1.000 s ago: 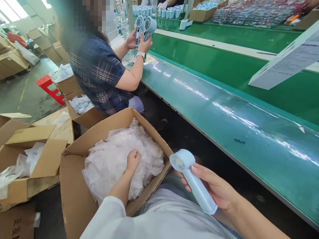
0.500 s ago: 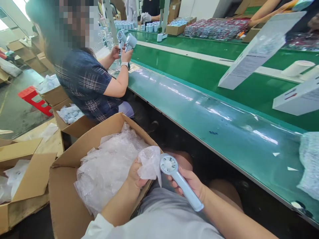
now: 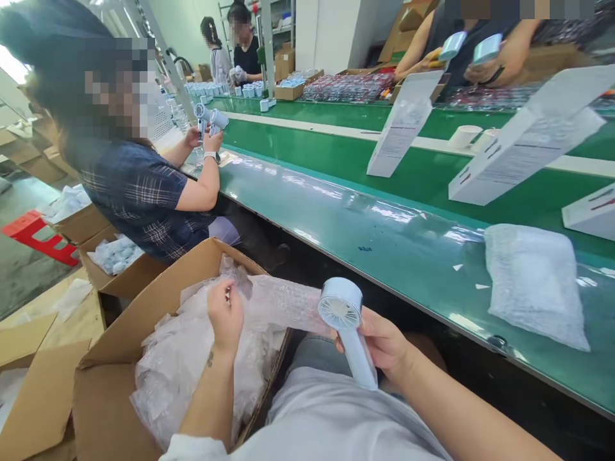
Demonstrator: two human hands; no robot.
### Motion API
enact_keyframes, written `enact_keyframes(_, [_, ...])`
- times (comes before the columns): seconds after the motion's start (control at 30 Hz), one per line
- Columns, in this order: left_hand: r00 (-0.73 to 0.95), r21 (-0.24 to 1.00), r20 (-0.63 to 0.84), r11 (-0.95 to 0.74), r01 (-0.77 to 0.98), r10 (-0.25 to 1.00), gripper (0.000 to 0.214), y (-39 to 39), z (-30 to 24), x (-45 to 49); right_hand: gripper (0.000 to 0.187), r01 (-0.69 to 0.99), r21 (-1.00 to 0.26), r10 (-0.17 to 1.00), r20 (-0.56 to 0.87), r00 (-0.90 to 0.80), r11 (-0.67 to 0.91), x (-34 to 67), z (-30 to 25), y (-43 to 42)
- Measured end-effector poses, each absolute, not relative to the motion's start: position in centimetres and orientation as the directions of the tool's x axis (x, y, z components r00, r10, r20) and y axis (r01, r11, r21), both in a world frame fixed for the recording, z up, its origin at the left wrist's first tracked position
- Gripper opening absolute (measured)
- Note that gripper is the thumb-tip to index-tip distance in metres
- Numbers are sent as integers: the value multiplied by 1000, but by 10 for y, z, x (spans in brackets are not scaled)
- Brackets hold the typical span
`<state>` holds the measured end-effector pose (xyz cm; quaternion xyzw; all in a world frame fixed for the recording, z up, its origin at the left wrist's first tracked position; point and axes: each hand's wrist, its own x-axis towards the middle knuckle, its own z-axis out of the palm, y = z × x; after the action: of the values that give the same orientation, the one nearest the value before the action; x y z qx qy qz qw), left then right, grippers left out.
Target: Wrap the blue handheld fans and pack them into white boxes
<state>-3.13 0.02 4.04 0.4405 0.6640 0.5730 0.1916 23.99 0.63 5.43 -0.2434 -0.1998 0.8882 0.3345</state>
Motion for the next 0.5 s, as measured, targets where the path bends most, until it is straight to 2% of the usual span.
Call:
enact_keyframes(0.03, [-457,901,344,-151,406,820,20,-6,47,-17,46,-508,-510,694,-286,-660,-694,239,57,6])
enact_keyframes(0.07, [-332,893,373,-237,383,867,27,-12,53,0,46,-528,-498,703,-276,-656,-688,238,59,6])
enact_keyframes(0.1, [-175,912,330,-265,311,928,37,-17,57,17,46,-554,-480,715,-268,-646,-681,236,60,6])
enact_keyframes(0.17, [15,973,174,-174,154,985,48,-20,60,48,46,-596,-437,729,-265,-631,-674,231,59,4])
enact_keyframes(0.23, [-43,996,73,-71,48,996,41,-13,57,67,46,-604,-410,723,-267,-637,-683,227,58,3])
enact_keyframes(0.3, [-142,999,43,-41,16,989,26,-1,53,71,46,-577,-438,712,-261,-652,-689,229,58,2])
enact_keyframes(0.4, [-172,985,99,-71,158,980,18,13,53,61,50,-487,-587,718,-253,-648,-647,242,62,2])
enact_keyframes(0.5, [-182,947,161,-100,306,970,22,18,60,52,67,-358,-743,742,-269,-614,-565,259,65,-2])
